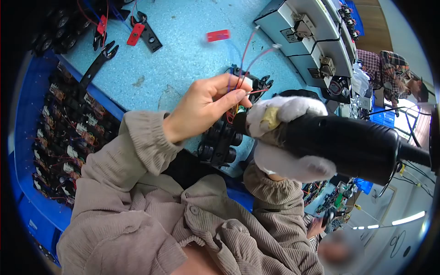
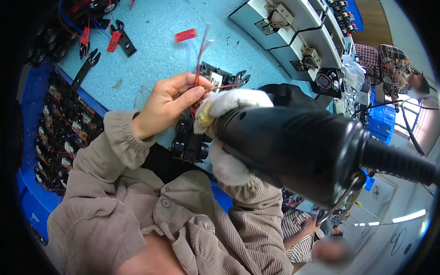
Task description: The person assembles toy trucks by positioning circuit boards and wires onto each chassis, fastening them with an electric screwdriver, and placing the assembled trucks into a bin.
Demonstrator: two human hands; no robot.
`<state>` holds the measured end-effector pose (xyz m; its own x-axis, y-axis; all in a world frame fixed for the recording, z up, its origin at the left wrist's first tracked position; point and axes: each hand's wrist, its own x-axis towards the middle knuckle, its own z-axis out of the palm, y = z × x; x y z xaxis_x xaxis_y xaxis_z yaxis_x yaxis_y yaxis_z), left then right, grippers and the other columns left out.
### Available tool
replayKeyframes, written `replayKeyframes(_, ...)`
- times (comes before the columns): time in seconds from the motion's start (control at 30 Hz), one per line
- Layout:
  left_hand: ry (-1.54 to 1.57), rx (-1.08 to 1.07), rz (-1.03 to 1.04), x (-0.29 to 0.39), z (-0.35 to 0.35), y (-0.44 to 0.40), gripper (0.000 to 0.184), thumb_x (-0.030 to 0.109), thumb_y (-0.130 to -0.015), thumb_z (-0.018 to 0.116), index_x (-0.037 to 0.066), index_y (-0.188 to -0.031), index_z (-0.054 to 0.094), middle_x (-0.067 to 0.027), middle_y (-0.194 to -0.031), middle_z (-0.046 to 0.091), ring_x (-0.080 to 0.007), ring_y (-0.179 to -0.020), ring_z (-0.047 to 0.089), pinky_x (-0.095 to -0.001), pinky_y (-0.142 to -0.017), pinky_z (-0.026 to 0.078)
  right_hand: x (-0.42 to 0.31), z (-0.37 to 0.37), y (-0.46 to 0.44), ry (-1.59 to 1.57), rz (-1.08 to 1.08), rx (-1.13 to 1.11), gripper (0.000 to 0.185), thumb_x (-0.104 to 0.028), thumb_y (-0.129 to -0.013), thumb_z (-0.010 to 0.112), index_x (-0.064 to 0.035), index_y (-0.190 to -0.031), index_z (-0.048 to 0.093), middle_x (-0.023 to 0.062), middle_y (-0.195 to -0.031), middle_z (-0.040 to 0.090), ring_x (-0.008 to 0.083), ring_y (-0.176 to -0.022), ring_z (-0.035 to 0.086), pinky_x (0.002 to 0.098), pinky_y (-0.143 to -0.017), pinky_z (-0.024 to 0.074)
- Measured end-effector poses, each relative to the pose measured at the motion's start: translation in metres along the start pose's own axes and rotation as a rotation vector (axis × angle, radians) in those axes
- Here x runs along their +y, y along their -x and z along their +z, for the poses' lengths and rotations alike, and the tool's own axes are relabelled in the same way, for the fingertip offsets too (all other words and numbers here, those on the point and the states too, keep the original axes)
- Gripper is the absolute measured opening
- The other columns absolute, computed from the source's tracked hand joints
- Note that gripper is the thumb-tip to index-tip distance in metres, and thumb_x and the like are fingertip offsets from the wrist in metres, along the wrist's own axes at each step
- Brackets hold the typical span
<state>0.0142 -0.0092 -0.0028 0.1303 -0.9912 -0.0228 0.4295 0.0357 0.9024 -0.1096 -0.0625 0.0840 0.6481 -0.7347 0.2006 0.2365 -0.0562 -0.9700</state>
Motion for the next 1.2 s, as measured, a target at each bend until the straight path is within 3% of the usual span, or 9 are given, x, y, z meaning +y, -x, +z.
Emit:
replayKeyframes(0.13, 0.16, -0.016, -0.081, 0.001, 0.008, 0.004, 0.024, 0.016, -0.092, 0.052, -0.002, -0.108, 0.056, -0.0057, -0.094, 0.063, -0.0066, -0.081, 0.056, -0.0209, -0.07, 0.045, -0.002, -0.016, 0.004, -0.068, -0.038, -0.191, 0.061, -0.055, -0.057, 0.077, -0.0042, -0.07, 0.046, 0.0118, -0.069, 0.056, 0.0275, -0.059, 0.055, 0.0387, -0.063, 0.0463)
replayKeyframes(0.33, -0.023, 0.164, 0.042, -0.011, 0.01, 0.004, 0.026, 0.007, -0.089, 0.055, 0.0, -0.114, 0.054, 0.0005, -0.092, 0.057, -0.0044, -0.077, 0.052, -0.0174, -0.066, 0.043, -0.018, -0.052, -0.044, -0.143, -0.264, -0.592, 0.057, -0.061, -0.069, 0.063, -0.0068, -0.076, 0.049, 0.005, -0.064, 0.055, 0.021, -0.053, 0.056, 0.0383, -0.057, 0.0478)
replayKeyframes(0.5, 0.17, 0.239, -0.123, -0.002, 0.014, 0.004, 0.021, 0.007, -0.088, 0.057, -0.001, -0.106, 0.051, -0.0025, -0.086, 0.058, -0.0035, -0.07, 0.053, -0.0165, -0.057, 0.043, -0.026, -0.105, -0.152, -0.11, -0.513, -0.049, 0.072, -0.077, -0.07, 0.042, -0.0058, -0.071, 0.053, 0.0041, -0.056, 0.049, 0.0179, -0.046, 0.047, 0.0331, -0.047, 0.0414)
replayKeyframes(0.6, 0.112, 0.177, -0.161, -0.007, 0.007, 0.005, 0.011, 0.006, -0.087, 0.058, -0.001, -0.095, 0.054, -0.0021, -0.082, 0.06, -0.0036, -0.066, 0.055, -0.0173, -0.056, 0.044, -0.009, -0.122, -0.215, 0.128, -0.404, 0.19, 0.074, -0.076, -0.072, 0.039, -0.0045, -0.07, 0.056, 0.006, -0.056, 0.05, 0.0188, -0.046, 0.045, 0.0338, -0.049, 0.0405)
replayKeyframes(0.77, 0.13, 0.199, -0.189, -0.005, 0.003, 0.016, 0.01, 0.005, -0.086, 0.059, -0.002, -0.093, 0.056, -0.0036, -0.077, 0.06, -0.0075, -0.068, 0.058, -0.0208, -0.057, 0.047, -0.005, -0.121, -0.197, 0.0, -0.305, 0.091, 0.074, -0.078, -0.071, 0.04, -0.0058, -0.07, 0.057, 0.007, -0.058, 0.053, 0.019, -0.046, 0.047, 0.0344, -0.049, 0.0425)
replayKeyframes(0.83, 0.109, 0.183, -0.168, -0.005, 0.004, 0.021, 0.01, 0.003, -0.085, 0.059, -0.003, -0.092, 0.057, -0.005, -0.079, 0.061, -0.0088, -0.07, 0.059, -0.0222, -0.059, 0.049, -0.01, -0.096, -0.17, 0.041, -0.186, 0.273, 0.071, -0.078, -0.068, 0.044, -0.0071, -0.066, 0.055, 0.0048, -0.056, 0.05, 0.0172, -0.044, 0.045, 0.0336, -0.045, 0.0407)
replayKeyframes(1.0, 0.303, 0.184, -0.13, 0.001, 0.02, 0.016, 0.009, 0.001, -0.083, 0.062, -0.005, -0.09, 0.061, -0.0053, -0.08, 0.062, -0.008, -0.07, 0.059, -0.0204, -0.06, 0.049, -0.042, -0.105, -0.1, -0.22, -0.328, 0.301, 0.06, -0.071, -0.066, 0.054, -0.011, -0.069, 0.052, -0.0009, -0.056, 0.048, 0.0109, -0.042, 0.046, 0.0265, -0.045, 0.0397)
replayKeyframes(1.1, -0.069, 0.087, -0.114, -0.015, 0.021, 0.018, 0.026, 0.005, -0.076, 0.07, -0.002, -0.099, 0.061, -0.0085, -0.085, 0.061, -0.0136, -0.076, 0.059, -0.0251, -0.063, 0.048, -0.071, -0.102, -0.052, -0.217, -0.353, 0.227, 0.06, -0.07, -0.065, 0.057, -0.011, -0.076, 0.054, -0.0028, -0.06, 0.05, 0.0099, -0.044, 0.051, 0.0253, -0.045, 0.0432)
replayKeyframes(1.2, -0.668, 0.011, 0.374, -0.008, 0.011, 0.022, 0.047, 0.012, -0.065, 0.077, 0.0, -0.106, 0.058, -0.0119, -0.1, 0.056, -0.0239, -0.094, 0.052, -0.0337, -0.077, 0.044, -0.08, -0.091, -0.014, -0.207, -0.328, 0.226, 0.057, -0.067, -0.063, 0.061, -0.0128, -0.07, 0.045, -0.0039, -0.056, 0.047, 0.0085, -0.046, 0.05, 0.0236, -0.048, 0.0417)
